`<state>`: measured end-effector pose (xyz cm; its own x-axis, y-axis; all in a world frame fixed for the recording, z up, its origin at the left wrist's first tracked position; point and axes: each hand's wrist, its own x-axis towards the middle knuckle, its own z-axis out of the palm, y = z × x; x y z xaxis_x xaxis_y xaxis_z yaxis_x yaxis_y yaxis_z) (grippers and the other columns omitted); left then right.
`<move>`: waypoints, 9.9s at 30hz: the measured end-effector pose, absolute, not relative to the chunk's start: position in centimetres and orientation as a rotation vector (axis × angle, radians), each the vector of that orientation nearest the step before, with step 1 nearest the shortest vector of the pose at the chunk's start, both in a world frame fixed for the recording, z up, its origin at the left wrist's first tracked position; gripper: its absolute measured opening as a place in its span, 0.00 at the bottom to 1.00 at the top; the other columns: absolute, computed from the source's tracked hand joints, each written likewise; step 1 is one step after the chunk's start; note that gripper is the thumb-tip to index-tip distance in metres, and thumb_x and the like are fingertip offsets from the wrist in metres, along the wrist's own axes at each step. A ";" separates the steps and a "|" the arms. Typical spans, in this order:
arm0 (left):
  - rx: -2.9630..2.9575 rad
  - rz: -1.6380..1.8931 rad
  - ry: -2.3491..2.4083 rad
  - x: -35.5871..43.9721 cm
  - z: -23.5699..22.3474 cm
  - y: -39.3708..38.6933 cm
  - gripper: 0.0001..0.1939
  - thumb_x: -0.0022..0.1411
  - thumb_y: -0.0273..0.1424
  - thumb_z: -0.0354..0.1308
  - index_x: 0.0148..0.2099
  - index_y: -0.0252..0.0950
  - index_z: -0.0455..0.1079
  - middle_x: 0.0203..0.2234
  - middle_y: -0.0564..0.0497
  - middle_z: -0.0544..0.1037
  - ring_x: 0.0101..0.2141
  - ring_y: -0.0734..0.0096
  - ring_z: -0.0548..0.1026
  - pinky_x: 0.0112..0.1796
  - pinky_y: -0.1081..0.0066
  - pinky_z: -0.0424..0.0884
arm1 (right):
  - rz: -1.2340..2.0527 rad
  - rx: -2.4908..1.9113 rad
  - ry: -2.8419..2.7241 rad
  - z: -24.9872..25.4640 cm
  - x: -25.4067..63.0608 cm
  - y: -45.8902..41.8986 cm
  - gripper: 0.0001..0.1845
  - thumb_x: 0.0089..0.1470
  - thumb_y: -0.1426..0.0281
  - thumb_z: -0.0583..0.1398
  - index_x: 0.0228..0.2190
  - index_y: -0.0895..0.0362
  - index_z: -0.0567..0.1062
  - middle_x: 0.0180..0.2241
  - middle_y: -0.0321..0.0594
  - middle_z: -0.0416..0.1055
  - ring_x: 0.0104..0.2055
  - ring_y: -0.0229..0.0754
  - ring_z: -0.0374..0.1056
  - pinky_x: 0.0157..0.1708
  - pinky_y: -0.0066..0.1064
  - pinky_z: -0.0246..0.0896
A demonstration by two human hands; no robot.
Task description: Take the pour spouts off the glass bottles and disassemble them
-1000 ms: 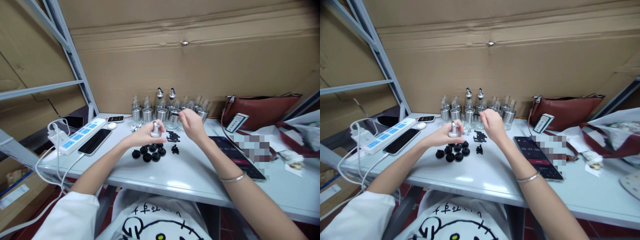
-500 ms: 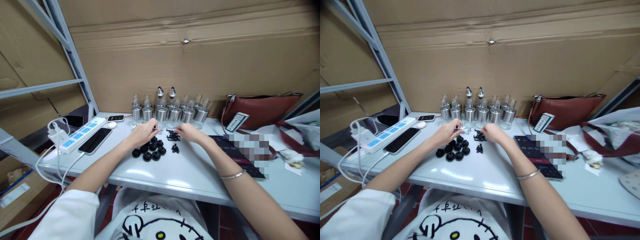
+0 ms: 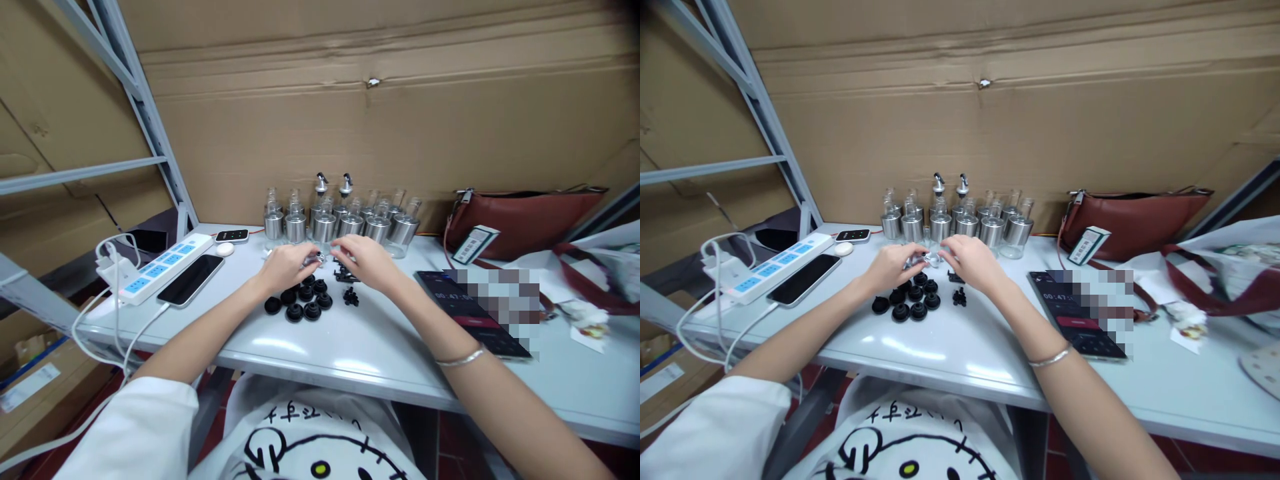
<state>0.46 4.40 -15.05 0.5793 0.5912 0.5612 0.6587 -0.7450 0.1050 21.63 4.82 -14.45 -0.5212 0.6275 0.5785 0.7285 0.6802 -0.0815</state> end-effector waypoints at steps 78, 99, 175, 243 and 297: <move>-2.494 -1.549 -0.450 0.8 -15.0 4.3 0.05 0.64 0.30 0.53 0.41 0.35 0.68 0.39 0.46 0.76 0.43 0.71 0.74 0.43 0.69 0.71 | 1.670 -0.734 -1.367 -13.2 18.8 2.1 0.22 0.44 0.55 0.66 0.27 0.58 0.64 0.20 0.29 0.60 0.19 0.27 0.51 0.19 0.21 0.41; -2.641 -1.003 -0.751 -0.7 -11.3 5.2 0.30 0.69 0.44 0.24 0.22 0.36 0.53 0.16 0.54 0.63 0.21 0.74 0.60 0.33 0.67 0.55 | 1.012 -0.718 -1.570 -13.2 16.3 -0.2 0.17 0.47 0.60 0.61 0.23 0.54 0.57 0.18 0.29 0.59 0.20 0.31 0.52 0.21 0.25 0.46; -2.794 -0.903 -1.428 -1.8 -17.9 8.3 0.20 0.67 0.44 0.38 0.55 0.39 0.55 0.53 0.44 0.61 0.55 0.59 0.58 0.55 0.52 0.50 | 1.030 -1.762 -2.465 -13.2 24.8 4.8 0.04 0.38 0.76 0.58 0.21 0.59 0.74 0.17 0.33 0.69 0.22 0.34 0.66 0.23 0.23 0.61; -3.106 -2.066 -0.745 5.0 -3.0 5.6 0.21 0.54 0.27 0.60 0.48 0.35 0.59 0.42 0.46 0.74 0.46 0.64 0.74 0.48 0.63 0.69 | -0.293 -1.291 -1.696 -12.3 22.1 2.8 0.36 0.51 0.60 0.59 0.57 0.56 0.53 0.52 0.51 0.65 0.50 0.56 0.65 0.45 0.40 0.62; -2.603 -1.804 -1.102 4.8 -5.6 9.9 0.11 0.45 0.18 0.62 0.28 0.33 0.62 0.23 0.57 0.68 0.26 0.77 0.65 0.32 0.74 0.61 | 0.748 -0.823 -1.256 -13.5 22.6 5.9 0.31 0.43 0.50 0.62 0.45 0.49 0.60 0.41 0.39 0.67 0.45 0.44 0.67 0.42 0.37 0.66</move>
